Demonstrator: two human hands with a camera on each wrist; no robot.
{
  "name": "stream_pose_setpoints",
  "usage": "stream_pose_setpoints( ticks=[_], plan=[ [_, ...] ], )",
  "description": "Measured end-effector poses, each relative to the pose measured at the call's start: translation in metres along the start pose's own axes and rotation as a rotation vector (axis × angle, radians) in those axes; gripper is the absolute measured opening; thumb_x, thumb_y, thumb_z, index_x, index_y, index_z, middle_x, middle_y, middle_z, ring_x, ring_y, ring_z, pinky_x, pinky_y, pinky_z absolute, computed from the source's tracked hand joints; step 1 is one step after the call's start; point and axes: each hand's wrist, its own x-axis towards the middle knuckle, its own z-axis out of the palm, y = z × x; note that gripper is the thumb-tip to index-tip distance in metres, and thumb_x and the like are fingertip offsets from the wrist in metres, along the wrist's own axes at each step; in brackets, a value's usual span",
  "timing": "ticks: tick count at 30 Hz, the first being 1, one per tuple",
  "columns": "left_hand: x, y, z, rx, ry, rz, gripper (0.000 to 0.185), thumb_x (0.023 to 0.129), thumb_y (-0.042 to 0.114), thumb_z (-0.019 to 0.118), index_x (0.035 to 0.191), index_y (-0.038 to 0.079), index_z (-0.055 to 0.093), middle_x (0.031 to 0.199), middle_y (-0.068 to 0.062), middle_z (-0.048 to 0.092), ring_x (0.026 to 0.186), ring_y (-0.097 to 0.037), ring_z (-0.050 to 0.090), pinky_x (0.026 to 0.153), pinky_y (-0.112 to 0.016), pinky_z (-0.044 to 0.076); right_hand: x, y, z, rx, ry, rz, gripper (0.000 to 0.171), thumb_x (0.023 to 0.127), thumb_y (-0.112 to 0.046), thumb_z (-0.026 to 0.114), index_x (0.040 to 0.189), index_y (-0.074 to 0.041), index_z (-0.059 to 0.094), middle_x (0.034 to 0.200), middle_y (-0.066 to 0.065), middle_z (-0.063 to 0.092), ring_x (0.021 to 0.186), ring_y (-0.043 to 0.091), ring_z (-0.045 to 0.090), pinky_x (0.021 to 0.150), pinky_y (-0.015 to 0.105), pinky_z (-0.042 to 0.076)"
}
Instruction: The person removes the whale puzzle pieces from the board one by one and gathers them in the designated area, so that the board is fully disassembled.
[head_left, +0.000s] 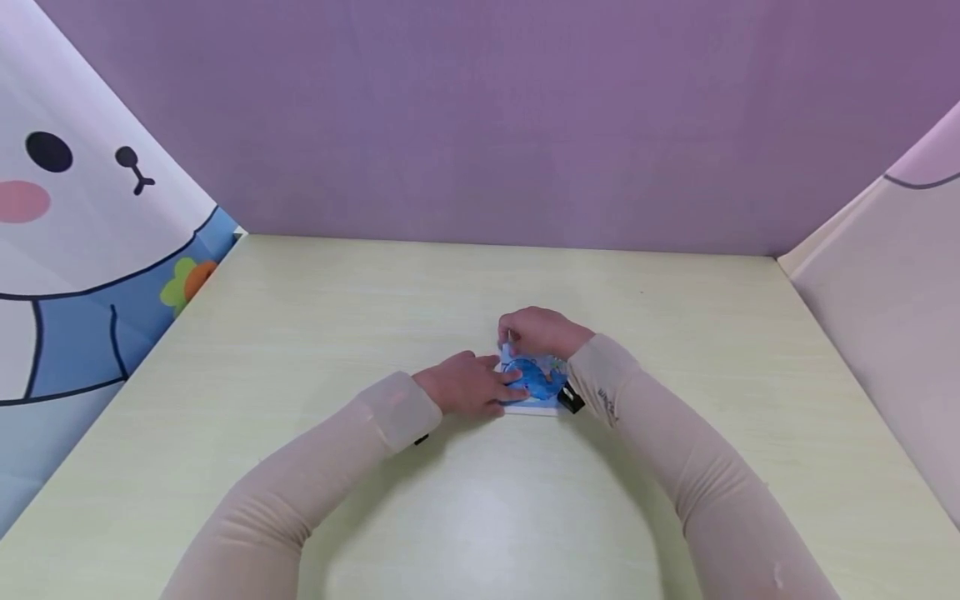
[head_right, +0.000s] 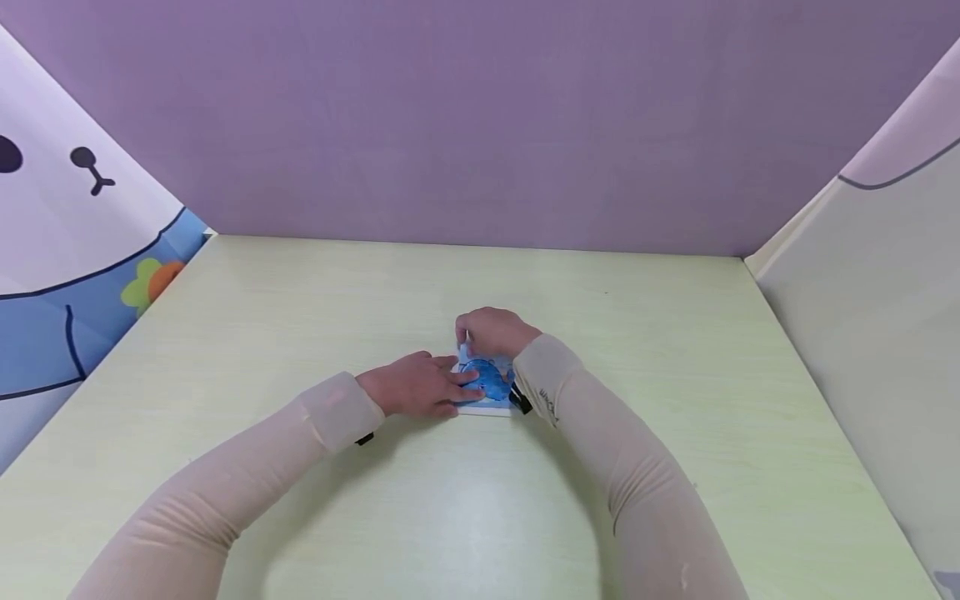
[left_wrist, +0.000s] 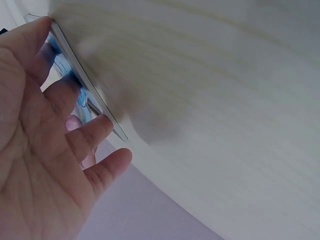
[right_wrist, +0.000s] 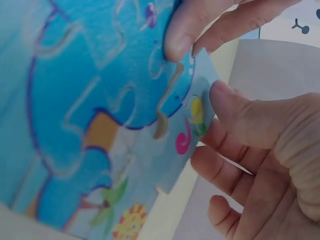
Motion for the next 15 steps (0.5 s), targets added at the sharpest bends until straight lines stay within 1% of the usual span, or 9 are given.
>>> stream_pose_setpoints(
  ticks=[6,10,15],
  plan=[
    [-0.001,0.0,-0.001,-0.002,-0.005,0.005,0.047,0.101,0.038,0.046,0.147,0.034,0.039,0.152,0.004,0.035,0.136,-0.032,0.036,0.093,-0.043,0.046,-0.001,0.002,0.003,0.035,0.007,0.0,0.026,0.091,-0.004,0.063,0.116,-0.011,0.067,0.106,0.008,0.067,0.098,0.022,0.059,0.096,0.039,0.045],
    [0.0,0.001,0.0,0.003,-0.008,-0.005,0.047,0.101,0.039,0.046,0.147,0.035,0.039,0.152,0.005,0.034,0.137,-0.031,0.036,0.093,-0.043,0.046,0.001,0.006,0.006,0.072,0.014,-0.003,0.023,0.091,-0.002,0.063,0.11,-0.01,0.071,0.105,0.007,0.067,0.096,0.022,0.057,0.096,0.038,0.044],
    [0.0,0.001,0.001,-0.002,-0.022,-0.017,0.047,0.101,0.04,0.045,0.147,0.036,0.037,0.153,0.007,0.032,0.138,-0.03,0.034,0.091,-0.041,0.046,0.002,0.015,0.009,0.175,0.053,-0.063,0.018,0.089,0.002,0.063,0.103,-0.006,0.072,0.098,0.007,0.068,0.091,0.022,0.057,0.091,0.037,0.046]
  ],
)
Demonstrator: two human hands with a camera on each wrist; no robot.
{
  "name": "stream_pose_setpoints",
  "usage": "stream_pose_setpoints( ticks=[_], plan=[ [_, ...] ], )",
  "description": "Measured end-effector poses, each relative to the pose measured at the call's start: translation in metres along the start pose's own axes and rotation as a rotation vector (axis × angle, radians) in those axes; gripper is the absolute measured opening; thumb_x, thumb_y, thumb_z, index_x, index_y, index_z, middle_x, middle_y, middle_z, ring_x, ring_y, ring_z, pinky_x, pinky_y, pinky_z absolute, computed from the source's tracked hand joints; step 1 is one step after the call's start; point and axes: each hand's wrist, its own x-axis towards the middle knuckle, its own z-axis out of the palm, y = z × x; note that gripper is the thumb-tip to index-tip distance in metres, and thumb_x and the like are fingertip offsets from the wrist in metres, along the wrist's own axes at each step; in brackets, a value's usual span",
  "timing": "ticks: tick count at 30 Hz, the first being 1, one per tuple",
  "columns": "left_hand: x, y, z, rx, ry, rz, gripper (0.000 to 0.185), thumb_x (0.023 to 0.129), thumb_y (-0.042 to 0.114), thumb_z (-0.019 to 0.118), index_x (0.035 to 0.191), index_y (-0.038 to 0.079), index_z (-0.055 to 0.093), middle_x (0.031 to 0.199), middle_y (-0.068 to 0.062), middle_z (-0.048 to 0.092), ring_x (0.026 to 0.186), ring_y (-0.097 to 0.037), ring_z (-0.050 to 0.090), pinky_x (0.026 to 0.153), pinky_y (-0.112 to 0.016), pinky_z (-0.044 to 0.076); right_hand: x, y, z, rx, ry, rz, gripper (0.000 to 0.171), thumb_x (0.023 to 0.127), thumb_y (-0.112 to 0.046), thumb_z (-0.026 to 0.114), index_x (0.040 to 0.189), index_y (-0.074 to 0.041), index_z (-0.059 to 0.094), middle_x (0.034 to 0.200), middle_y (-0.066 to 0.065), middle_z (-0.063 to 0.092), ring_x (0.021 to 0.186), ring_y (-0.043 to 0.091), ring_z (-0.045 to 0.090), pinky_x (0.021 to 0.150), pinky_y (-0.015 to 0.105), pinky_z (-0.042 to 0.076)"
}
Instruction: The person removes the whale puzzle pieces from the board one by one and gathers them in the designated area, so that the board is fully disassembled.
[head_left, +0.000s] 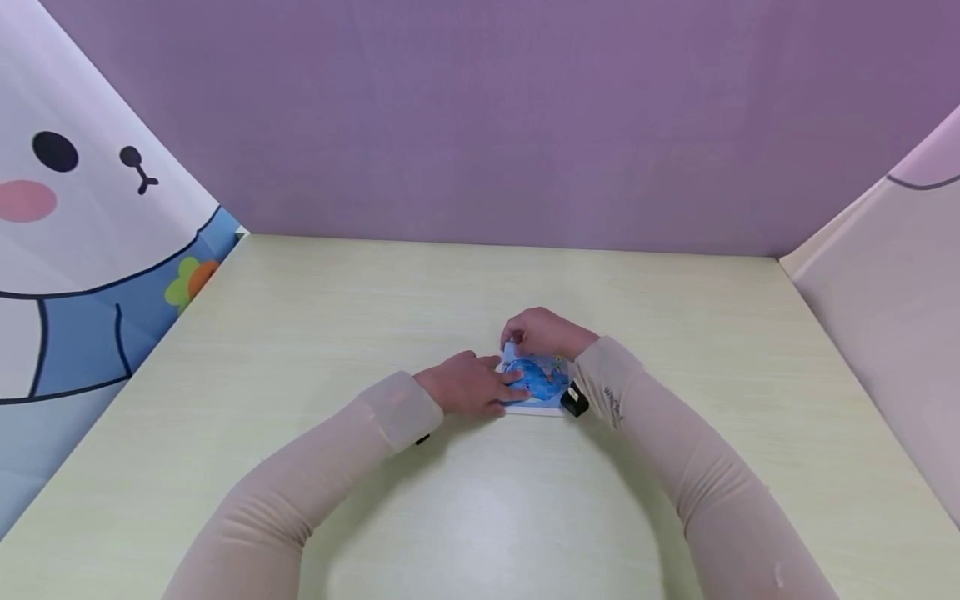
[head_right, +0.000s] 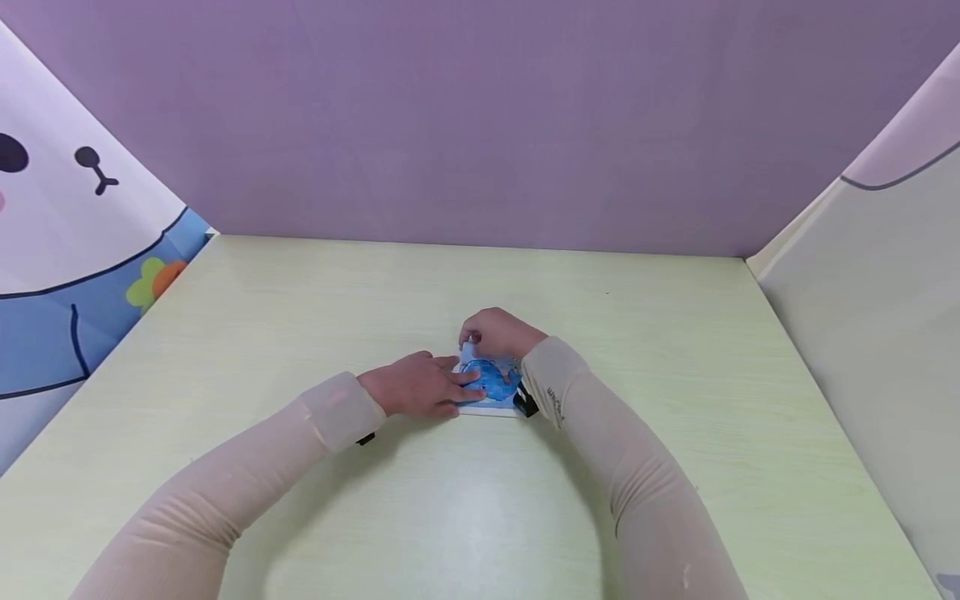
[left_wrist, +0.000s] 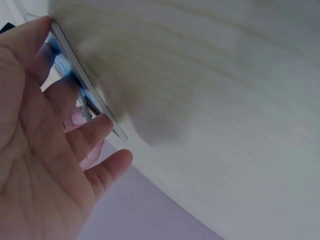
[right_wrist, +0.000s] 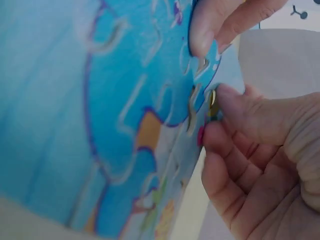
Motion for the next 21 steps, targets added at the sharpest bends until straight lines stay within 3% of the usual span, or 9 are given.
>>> stream_pose_setpoints(
  ticks=[9,21],
  plan=[
    [0.0,-0.001,0.0,-0.017,-0.016,-0.006,0.047,0.101,0.041,0.043,0.147,0.036,0.036,0.153,0.007,0.03,0.138,-0.029,0.033,0.091,-0.041,0.046,-0.006,0.01,-0.001,0.172,0.053,0.012,0.01,0.088,0.0,0.065,0.096,-0.002,0.069,0.092,0.007,0.066,0.089,0.022,0.057,0.084,0.036,0.046],
    [0.002,-0.001,0.001,-0.018,-0.018,-0.011,0.048,0.101,0.041,0.044,0.147,0.036,0.036,0.153,0.007,0.031,0.138,-0.028,0.034,0.085,-0.036,0.046,-0.012,0.012,0.003,0.185,0.104,0.008,0.007,0.089,0.001,0.063,0.093,-0.002,0.069,0.094,0.009,0.068,0.091,0.024,0.059,0.087,0.039,0.046]
  ],
)
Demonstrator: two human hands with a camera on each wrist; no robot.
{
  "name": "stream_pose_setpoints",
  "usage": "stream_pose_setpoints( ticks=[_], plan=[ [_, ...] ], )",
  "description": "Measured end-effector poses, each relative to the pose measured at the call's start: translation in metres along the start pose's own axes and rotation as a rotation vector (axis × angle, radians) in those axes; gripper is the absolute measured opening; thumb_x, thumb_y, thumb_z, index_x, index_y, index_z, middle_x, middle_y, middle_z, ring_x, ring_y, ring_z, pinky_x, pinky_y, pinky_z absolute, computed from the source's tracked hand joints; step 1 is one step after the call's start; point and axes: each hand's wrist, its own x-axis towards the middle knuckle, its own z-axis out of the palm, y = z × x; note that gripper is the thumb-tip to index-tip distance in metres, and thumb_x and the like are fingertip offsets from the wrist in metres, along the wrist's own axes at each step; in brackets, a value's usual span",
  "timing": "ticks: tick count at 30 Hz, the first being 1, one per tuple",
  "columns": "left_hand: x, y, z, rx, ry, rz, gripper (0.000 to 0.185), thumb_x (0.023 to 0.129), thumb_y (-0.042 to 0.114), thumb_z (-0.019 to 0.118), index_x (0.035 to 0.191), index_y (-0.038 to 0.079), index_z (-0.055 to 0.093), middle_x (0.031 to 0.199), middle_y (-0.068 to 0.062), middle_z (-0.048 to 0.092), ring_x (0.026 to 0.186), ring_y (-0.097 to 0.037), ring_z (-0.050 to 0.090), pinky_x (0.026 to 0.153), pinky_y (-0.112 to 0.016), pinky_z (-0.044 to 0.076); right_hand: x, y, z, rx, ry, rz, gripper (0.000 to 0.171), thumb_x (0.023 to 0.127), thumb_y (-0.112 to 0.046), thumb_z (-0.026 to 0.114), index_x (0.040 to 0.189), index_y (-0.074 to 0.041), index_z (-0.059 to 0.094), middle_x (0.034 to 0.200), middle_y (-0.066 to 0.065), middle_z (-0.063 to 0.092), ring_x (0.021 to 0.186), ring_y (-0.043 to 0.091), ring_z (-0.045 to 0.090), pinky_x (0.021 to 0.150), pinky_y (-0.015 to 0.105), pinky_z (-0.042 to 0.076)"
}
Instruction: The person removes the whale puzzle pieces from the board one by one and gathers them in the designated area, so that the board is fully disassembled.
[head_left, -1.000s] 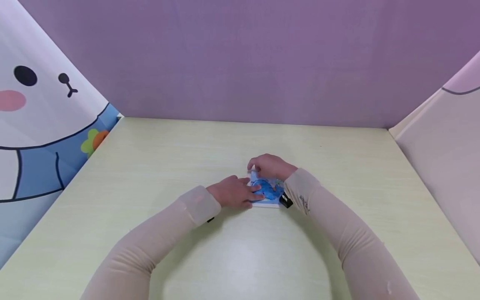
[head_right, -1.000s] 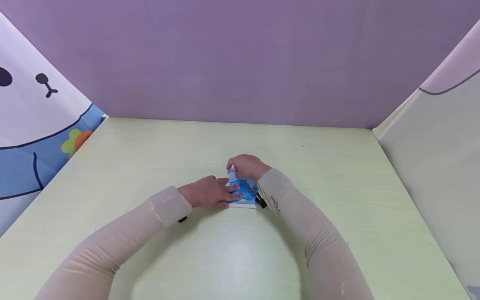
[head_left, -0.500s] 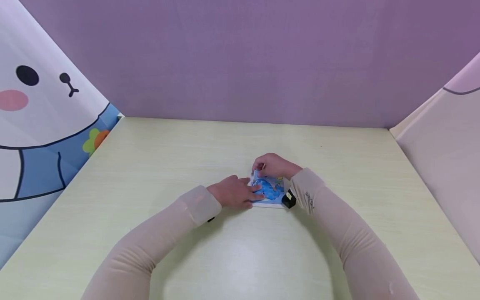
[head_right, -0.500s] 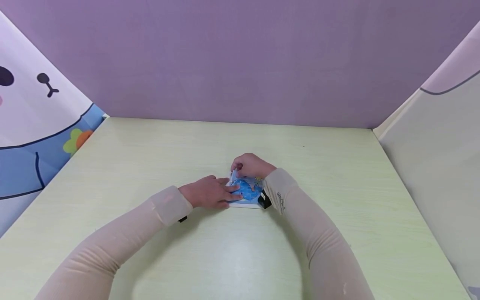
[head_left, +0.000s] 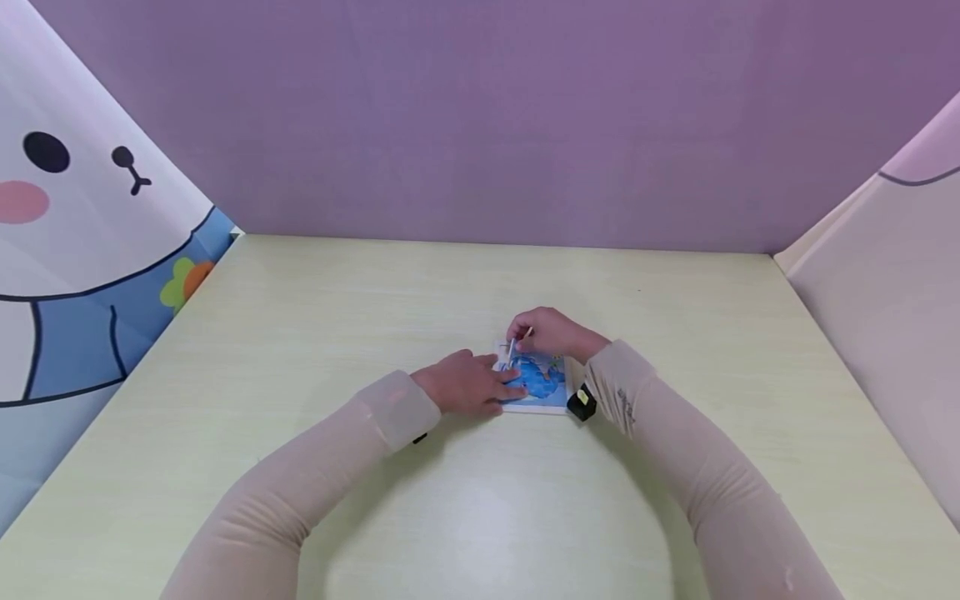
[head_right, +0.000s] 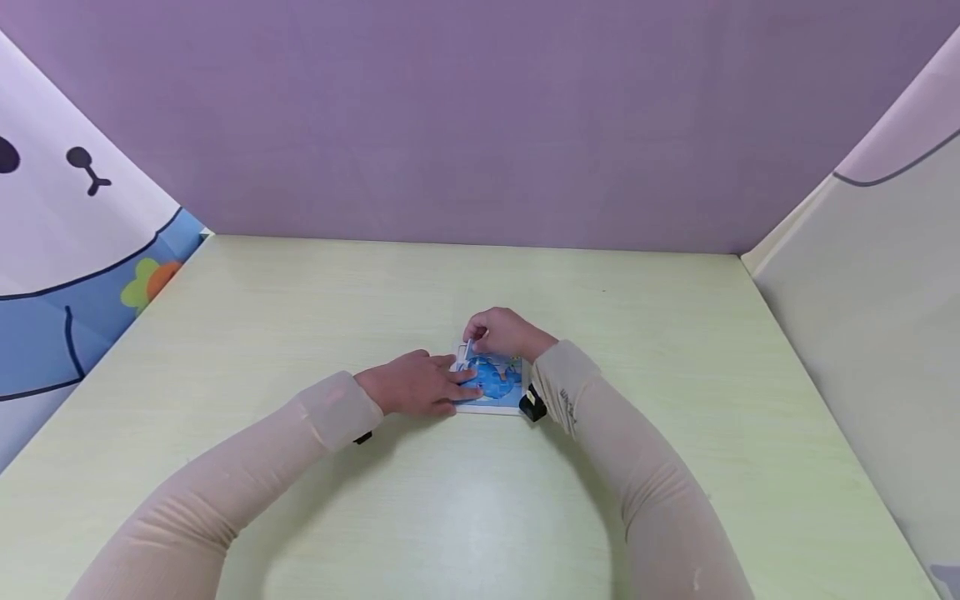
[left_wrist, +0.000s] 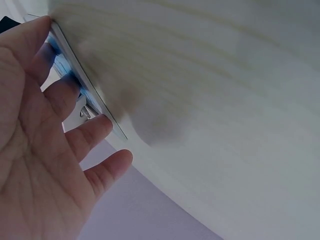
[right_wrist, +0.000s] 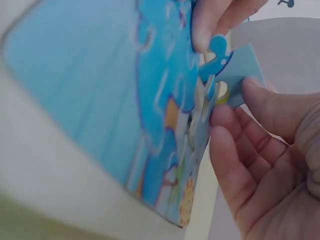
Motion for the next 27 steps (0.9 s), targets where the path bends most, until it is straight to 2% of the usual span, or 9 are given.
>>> stream_pose_setpoints(
  ticks=[7,13,16,22,27],
  plan=[
    [0.0,0.002,-0.002,-0.011,0.001,0.01,0.048,0.101,0.04,0.045,0.147,0.036,0.036,0.153,0.007,0.031,0.138,-0.029,0.034,0.089,-0.039,0.046,-0.005,-0.004,0.0,0.089,-0.008,0.109,0.009,0.09,0.004,0.06,0.094,-0.001,0.067,0.099,0.013,0.066,0.082,0.019,0.061,0.07,0.027,0.053],
    [-0.001,0.001,-0.003,-0.019,0.007,0.01,0.048,0.101,0.039,0.046,0.147,0.036,0.037,0.153,0.007,0.031,0.138,-0.029,0.034,0.088,-0.04,0.046,-0.008,-0.004,-0.003,0.013,0.003,0.04,0.006,0.088,0.003,0.064,0.088,-0.002,0.066,0.091,0.008,0.068,0.087,0.021,0.061,0.081,0.034,0.05],
    [-0.001,0.001,-0.004,-0.032,0.011,0.011,0.048,0.1,0.039,0.047,0.147,0.035,0.037,0.153,0.006,0.032,0.137,-0.03,0.035,0.091,-0.042,0.046,-0.009,-0.002,-0.003,0.014,0.013,0.03,0.005,0.087,0.001,0.067,0.086,-0.003,0.066,0.088,0.006,0.069,0.09,0.022,0.063,0.086,0.037,0.049],
    [-0.002,-0.001,-0.006,-0.037,0.018,0.015,0.049,0.099,0.038,0.051,0.146,0.034,0.039,0.151,0.006,0.035,0.135,-0.032,0.038,0.095,-0.044,0.045,-0.01,-0.003,0.0,0.019,0.065,0.026,0.002,0.087,-0.004,0.069,0.087,-0.003,0.068,0.089,0.005,0.071,0.092,0.021,0.065,0.088,0.039,0.048],
    [-0.003,-0.003,-0.006,-0.029,0.038,0.033,0.05,0.098,0.038,0.054,0.146,0.033,0.042,0.151,0.003,0.035,0.134,-0.032,0.04,0.093,-0.043,0.046,-0.011,-0.009,0.004,-0.091,0.104,0.019,0.003,0.089,-0.007,0.067,0.089,-0.004,0.067,0.093,0.006,0.071,0.092,0.022,0.064,0.089,0.039,0.047]
  ],
)
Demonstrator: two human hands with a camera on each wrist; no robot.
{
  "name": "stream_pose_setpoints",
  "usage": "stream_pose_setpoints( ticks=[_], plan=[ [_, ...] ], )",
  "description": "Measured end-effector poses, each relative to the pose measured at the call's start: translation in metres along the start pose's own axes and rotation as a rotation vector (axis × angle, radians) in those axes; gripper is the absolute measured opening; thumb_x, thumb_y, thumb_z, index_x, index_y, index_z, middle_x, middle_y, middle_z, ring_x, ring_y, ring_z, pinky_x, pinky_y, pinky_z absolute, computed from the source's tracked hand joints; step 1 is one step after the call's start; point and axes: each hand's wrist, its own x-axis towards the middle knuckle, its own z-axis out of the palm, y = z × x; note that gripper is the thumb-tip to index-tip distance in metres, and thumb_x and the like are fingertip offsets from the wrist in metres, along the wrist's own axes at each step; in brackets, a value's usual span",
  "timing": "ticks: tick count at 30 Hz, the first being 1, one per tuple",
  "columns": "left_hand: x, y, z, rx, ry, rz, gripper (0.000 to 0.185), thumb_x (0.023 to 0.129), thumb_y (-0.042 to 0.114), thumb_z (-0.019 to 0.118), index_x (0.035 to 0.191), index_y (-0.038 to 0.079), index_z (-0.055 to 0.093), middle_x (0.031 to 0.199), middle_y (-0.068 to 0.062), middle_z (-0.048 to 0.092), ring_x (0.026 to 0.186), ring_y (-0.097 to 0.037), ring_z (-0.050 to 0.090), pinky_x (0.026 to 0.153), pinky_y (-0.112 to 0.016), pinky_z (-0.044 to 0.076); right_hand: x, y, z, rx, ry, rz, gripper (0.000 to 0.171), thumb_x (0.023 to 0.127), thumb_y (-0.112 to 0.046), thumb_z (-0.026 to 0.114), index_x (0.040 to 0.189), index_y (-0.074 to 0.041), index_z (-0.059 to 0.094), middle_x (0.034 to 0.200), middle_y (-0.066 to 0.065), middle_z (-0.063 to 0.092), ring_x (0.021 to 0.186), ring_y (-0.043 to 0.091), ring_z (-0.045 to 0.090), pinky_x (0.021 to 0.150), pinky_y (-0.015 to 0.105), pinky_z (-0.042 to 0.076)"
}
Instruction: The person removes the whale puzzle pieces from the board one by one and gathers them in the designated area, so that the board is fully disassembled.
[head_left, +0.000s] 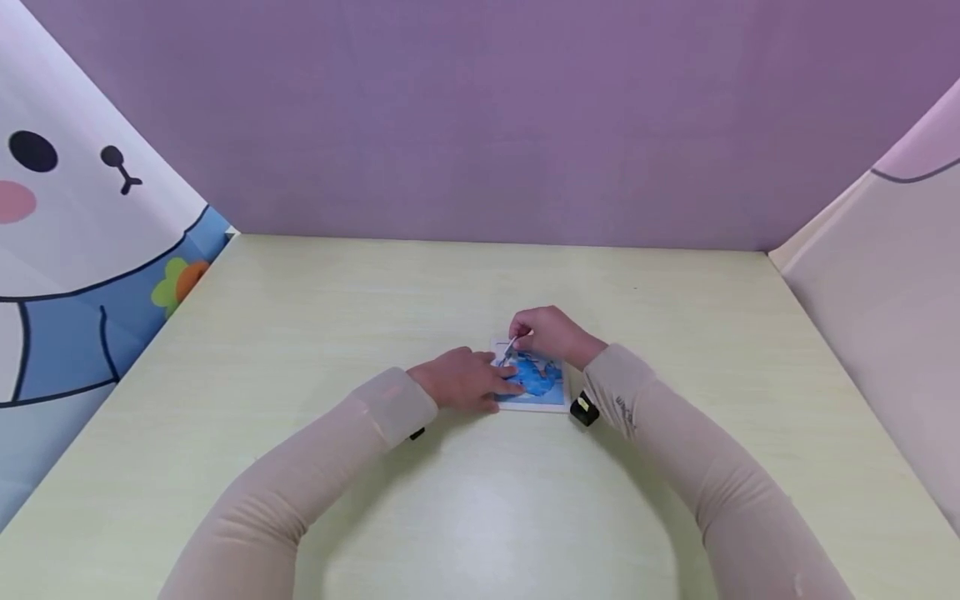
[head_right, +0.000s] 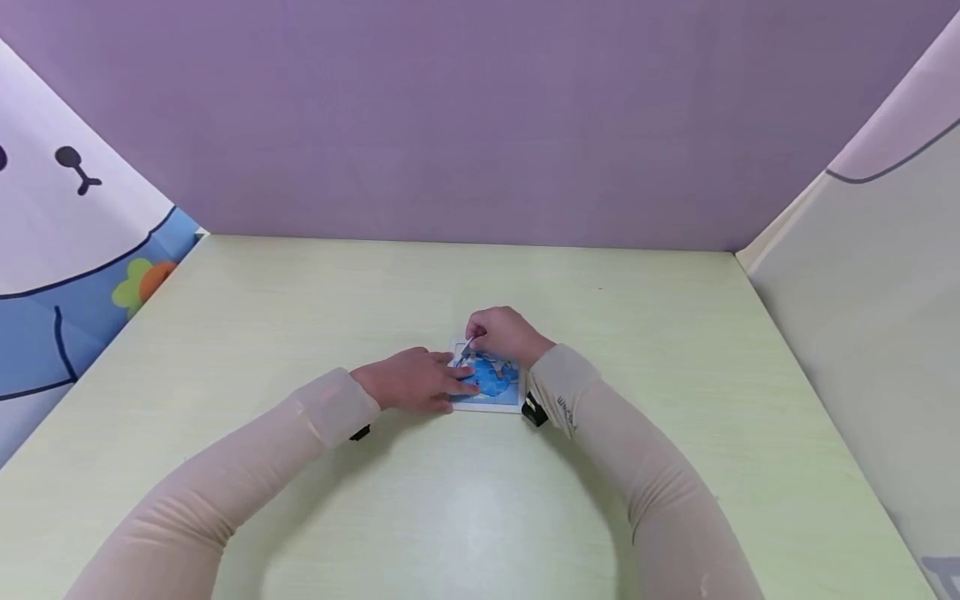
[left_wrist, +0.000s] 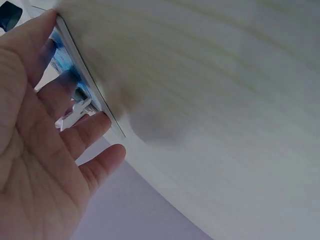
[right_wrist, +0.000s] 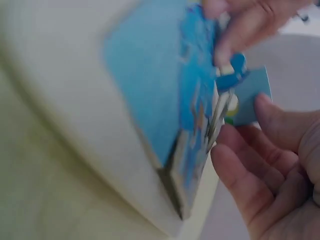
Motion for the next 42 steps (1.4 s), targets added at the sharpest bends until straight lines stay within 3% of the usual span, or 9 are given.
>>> stream_pose_setpoints(
  ticks=[4,15,23,31,35,42],
  plan=[
    [-0.001,-0.001,0.001,0.009,0.015,0.003,0.05,0.097,0.039,0.054,0.145,0.033,0.042,0.154,0.0,0.031,0.133,-0.03,0.041,0.091,-0.04,0.047,-0.003,-0.005,0.001,-0.074,0.01,-0.038,0.003,0.091,-0.007,0.065,0.088,-0.004,0.066,0.096,0.008,0.071,0.094,0.024,0.064,0.089,0.039,0.048],
    [0.005,0.002,-0.001,-0.015,0.003,-0.016,0.053,0.095,0.041,0.058,0.145,0.036,0.042,0.156,-0.004,0.028,0.122,-0.024,0.046,0.083,-0.033,0.045,-0.009,-0.003,0.001,-0.026,-0.005,-0.013,0.005,0.091,-0.009,0.065,0.087,-0.007,0.064,0.093,0.007,0.07,0.086,0.021,0.062,0.085,0.037,0.049],
    [0.012,0.002,-0.003,-0.04,-0.034,-0.041,0.055,0.094,0.042,0.058,0.146,0.038,0.04,0.155,0.0,0.03,0.124,-0.023,0.043,0.089,-0.036,0.045,-0.01,0.005,-0.003,0.027,0.043,0.03,0.008,0.094,-0.014,0.063,0.098,-0.008,0.065,0.095,0.006,0.069,0.09,0.021,0.061,0.088,0.04,0.047],
    [0.013,0.001,-0.003,-0.03,-0.034,-0.035,0.055,0.095,0.043,0.056,0.146,0.038,0.038,0.155,0.0,0.03,0.132,-0.026,0.039,0.096,-0.039,0.043,-0.015,0.016,-0.014,0.086,0.09,0.058,0.015,0.096,-0.015,0.059,0.107,-0.007,0.065,0.09,0.008,0.065,0.078,0.02,0.059,0.072,0.033,0.049],
    [0.014,0.001,-0.002,-0.054,-0.049,-0.032,0.055,0.096,0.043,0.055,0.147,0.038,0.037,0.155,0.001,0.029,0.139,-0.03,0.031,0.104,-0.044,0.038,-0.02,0.023,-0.019,0.098,0.101,0.074,0.018,0.096,-0.015,0.059,0.109,-0.005,0.067,0.086,0.008,0.064,0.076,0.02,0.055,0.068,0.03,0.046],
    [0.013,0.0,-0.001,-0.091,-0.065,-0.031,0.056,0.097,0.042,0.052,0.149,0.037,0.033,0.156,0.005,0.026,0.141,-0.033,0.026,0.106,-0.045,0.036,-0.033,0.039,-0.029,0.108,0.123,0.109,0.021,0.096,-0.012,0.059,0.112,-0.002,0.067,0.081,0.009,0.061,0.069,0.018,0.05,0.061,0.028,0.042]
  ],
)
